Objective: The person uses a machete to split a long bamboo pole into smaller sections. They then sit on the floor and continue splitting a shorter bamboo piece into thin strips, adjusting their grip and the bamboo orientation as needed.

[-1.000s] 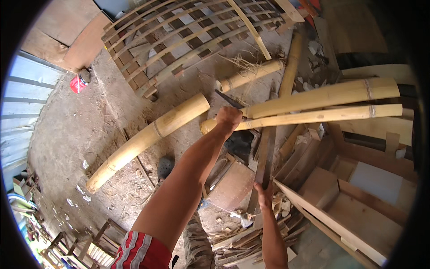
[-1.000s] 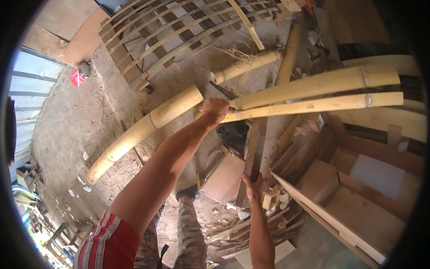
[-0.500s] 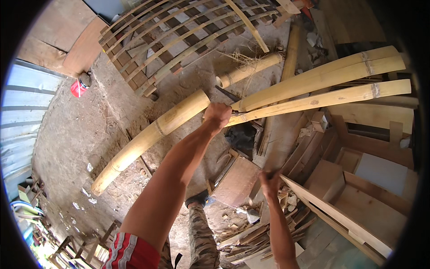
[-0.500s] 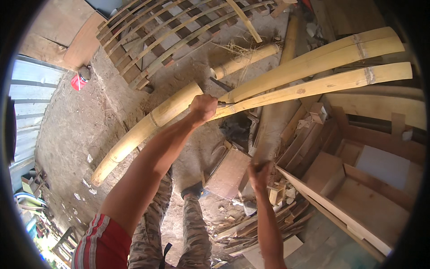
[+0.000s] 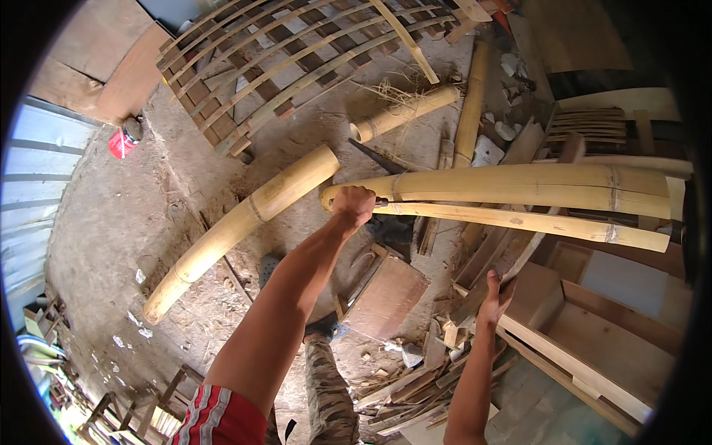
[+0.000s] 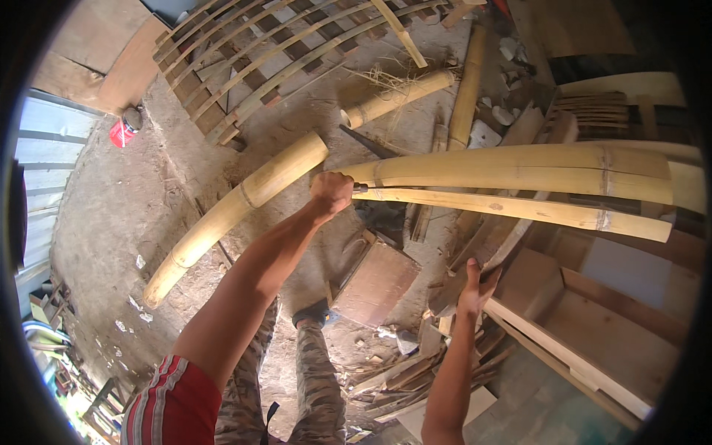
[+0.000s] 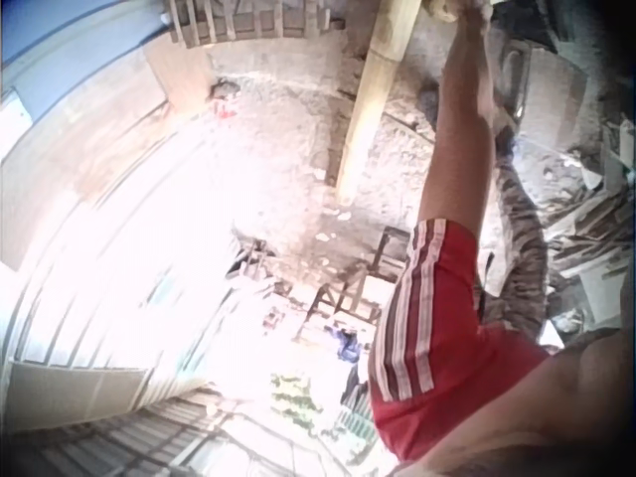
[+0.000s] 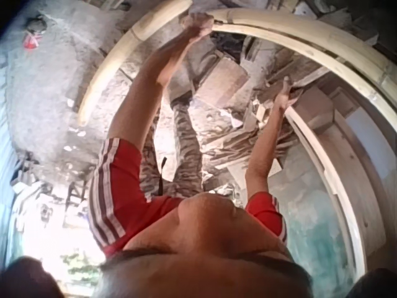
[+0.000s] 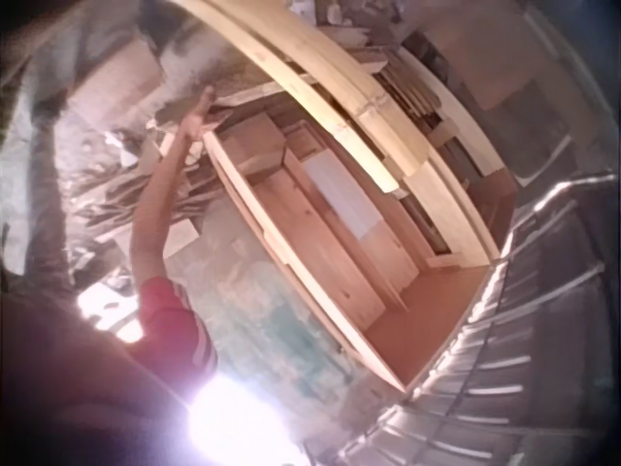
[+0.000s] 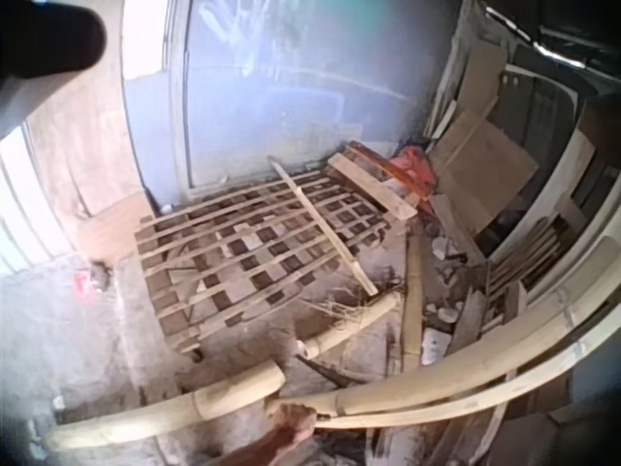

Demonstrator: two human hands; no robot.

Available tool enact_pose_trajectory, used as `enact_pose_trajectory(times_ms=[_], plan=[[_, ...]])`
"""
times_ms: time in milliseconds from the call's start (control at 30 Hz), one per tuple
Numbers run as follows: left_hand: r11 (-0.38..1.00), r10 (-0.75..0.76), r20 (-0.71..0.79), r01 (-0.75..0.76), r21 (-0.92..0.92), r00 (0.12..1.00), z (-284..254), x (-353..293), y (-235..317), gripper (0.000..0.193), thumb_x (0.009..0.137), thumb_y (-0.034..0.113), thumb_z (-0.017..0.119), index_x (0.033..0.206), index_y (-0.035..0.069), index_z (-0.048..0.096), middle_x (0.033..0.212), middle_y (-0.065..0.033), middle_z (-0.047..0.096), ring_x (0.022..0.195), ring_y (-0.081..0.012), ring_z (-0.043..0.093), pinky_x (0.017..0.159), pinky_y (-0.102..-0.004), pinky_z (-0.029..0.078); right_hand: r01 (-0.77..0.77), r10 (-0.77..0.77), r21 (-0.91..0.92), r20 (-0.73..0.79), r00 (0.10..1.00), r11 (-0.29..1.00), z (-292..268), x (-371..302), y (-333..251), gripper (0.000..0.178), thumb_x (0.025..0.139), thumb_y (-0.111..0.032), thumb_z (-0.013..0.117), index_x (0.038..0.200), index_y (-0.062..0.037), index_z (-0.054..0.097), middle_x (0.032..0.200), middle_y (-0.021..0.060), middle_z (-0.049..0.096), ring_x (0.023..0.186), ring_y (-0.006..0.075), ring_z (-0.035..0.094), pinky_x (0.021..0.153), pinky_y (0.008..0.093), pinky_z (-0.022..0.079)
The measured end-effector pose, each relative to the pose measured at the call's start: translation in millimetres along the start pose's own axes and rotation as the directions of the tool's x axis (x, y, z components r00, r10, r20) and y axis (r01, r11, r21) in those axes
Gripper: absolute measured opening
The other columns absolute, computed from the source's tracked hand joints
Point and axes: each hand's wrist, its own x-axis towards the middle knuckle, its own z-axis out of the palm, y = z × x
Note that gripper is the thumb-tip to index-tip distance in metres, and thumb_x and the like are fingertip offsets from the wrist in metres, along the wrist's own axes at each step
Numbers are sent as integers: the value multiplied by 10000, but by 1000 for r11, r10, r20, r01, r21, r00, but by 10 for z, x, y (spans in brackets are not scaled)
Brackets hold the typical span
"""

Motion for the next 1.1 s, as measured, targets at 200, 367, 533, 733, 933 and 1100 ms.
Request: enact_pose_trajectory(times_ms=[200,367,533,733,933,1100], plan=[[1000,10,-3,-10,7,1000,-132,-8,-10,182,832,151,634,922,69,769,919,-163,747,863,-298,743,747,-409,592,-105,175,-301,219,960,948,462,-881,1365,1104,772,-474,784,1503,130,220,1387,339,493,1282,420,513,1102,418,413],[994,32,-11,-31,105,999,-260,140,-125,183,829,139,639,922,46,766,942,-177,744,895,-314,739,767,-427,594,-162,296,-299,485,823,940,679,-901,1243,829,722,-428,787,1369,-15,471,1234,218,653,1163,394,620,998,451,477],[1000,0,4,-1,14,1000,-296,117,-101,191,817,119,627,920,31,762,926,-181,741,895,-331,734,774,-423,587,-127,171,-186,246,954,974,435,-675,894,863,768,-493,780,1363,64,498,1260,252,609,1183,353,573,1026,413,416],[1000,-10,-24,11,17,1000,-403,26,-360,180,808,122,632,898,33,761,904,-189,736,863,-332,736,746,-425,584,5,-14,268,32,999,963,556,-486,474,954,813,-458,762,1471,78,326,1309,259,562,1198,332,542,1049,383,400],[988,127,-84,-118,104,988,-429,119,-321,157,822,124,633,882,58,762,913,-164,745,878,-303,739,728,-412,589,42,232,-409,595,769,911,644,-778,1298,910,769,-396,777,1437,69,370,1234,259,603,1143,322,599,988,390,456],[991,65,-75,-56,123,995,-454,186,-320,169,842,137,629,907,64,768,938,-127,756,911,-285,740,738,-406,593,-134,213,-183,538,816,974,450,-441,684,680,784,-350,764,1289,43,530,1171,193,641,1088,295,603,976,385,451]])
